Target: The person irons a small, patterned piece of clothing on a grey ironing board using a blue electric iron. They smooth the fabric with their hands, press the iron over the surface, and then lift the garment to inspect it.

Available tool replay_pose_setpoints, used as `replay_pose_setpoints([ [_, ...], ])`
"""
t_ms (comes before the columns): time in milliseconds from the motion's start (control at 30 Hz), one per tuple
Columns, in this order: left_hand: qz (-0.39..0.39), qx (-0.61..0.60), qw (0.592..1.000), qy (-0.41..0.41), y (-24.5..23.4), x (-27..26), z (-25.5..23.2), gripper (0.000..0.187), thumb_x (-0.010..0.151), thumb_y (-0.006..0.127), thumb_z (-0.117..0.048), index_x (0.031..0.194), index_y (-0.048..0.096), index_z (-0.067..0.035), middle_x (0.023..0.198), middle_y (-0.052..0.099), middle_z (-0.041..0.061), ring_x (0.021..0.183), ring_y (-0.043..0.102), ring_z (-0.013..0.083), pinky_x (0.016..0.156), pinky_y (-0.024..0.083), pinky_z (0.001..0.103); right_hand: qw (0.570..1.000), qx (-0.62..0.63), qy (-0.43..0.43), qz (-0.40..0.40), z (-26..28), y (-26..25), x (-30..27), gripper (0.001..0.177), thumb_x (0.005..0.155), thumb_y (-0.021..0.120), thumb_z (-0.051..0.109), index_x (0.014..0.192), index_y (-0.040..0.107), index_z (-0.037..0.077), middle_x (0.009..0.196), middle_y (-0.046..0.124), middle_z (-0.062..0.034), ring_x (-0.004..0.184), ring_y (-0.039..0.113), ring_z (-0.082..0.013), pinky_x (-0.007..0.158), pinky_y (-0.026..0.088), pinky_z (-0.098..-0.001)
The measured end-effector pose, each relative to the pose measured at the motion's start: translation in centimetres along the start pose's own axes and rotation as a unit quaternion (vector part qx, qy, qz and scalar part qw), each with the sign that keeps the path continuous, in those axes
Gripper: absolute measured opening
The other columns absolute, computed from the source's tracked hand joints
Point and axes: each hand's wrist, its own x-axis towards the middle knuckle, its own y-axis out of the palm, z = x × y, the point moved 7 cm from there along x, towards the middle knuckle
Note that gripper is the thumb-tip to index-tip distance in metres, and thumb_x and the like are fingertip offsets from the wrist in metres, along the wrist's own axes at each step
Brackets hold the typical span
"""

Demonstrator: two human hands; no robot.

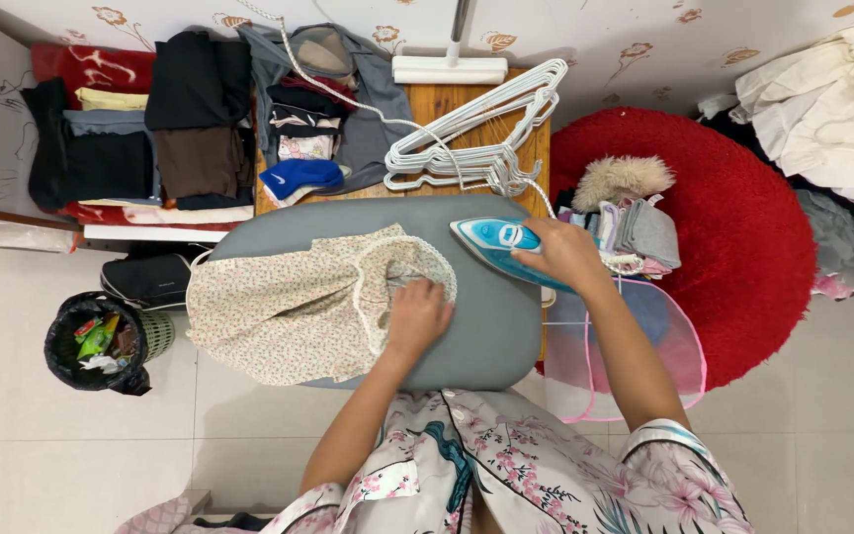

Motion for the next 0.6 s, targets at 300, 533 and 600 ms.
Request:
replay_pose_setpoints([
  [300,0.021,0.172,0.984,-0.042,8.8,-0.7,0.3,0.012,0.085,0.060,-0.013,0.094,0.067,-0.011,0.092,0.063,0.005,0.092,0.063,0.0250,0.077,0.049,0.041,0.999,0.002,-0.047,-0.018,0.1,-0.1,-1.9,0.049,0.077,0.080,0.044,0.111,0.072,0.009,0.103,0.075,-0.0151,0.087,0.072,-0.0348,0.077,0.056,-0.0454],
  [533,0.071,0.078,0.994,-0.017,6.8,-3.8,-0.5,0.008,0.079,0.065,-0.013,0.086,0.068,-0.011,0.088,0.064,0.009,0.090,0.065,0.0282,0.079,0.051,0.043,0.997,0.004,-0.072,0.002,0.5,0.8,-2.1,0.049,0.078,0.080,0.044,0.112,0.072,0.010,0.101,0.074,-0.0156,0.088,0.071,-0.0353,0.075,0.056,-0.0454],
  [600,0.090,0.001,0.996,-0.013,5.1,-5.4,-0.6,0.013,0.070,0.069,-0.014,0.082,0.069,-0.010,0.085,0.064,0.011,0.089,0.066,0.0310,0.078,0.052,0.045,0.995,0.003,-0.096,0.000,0.8,0.7,-2.1,0.048,0.079,0.079,0.043,0.112,0.072,0.009,0.102,0.074,-0.0151,0.089,0.071,-0.0347,0.076,0.055,-0.0452],
])
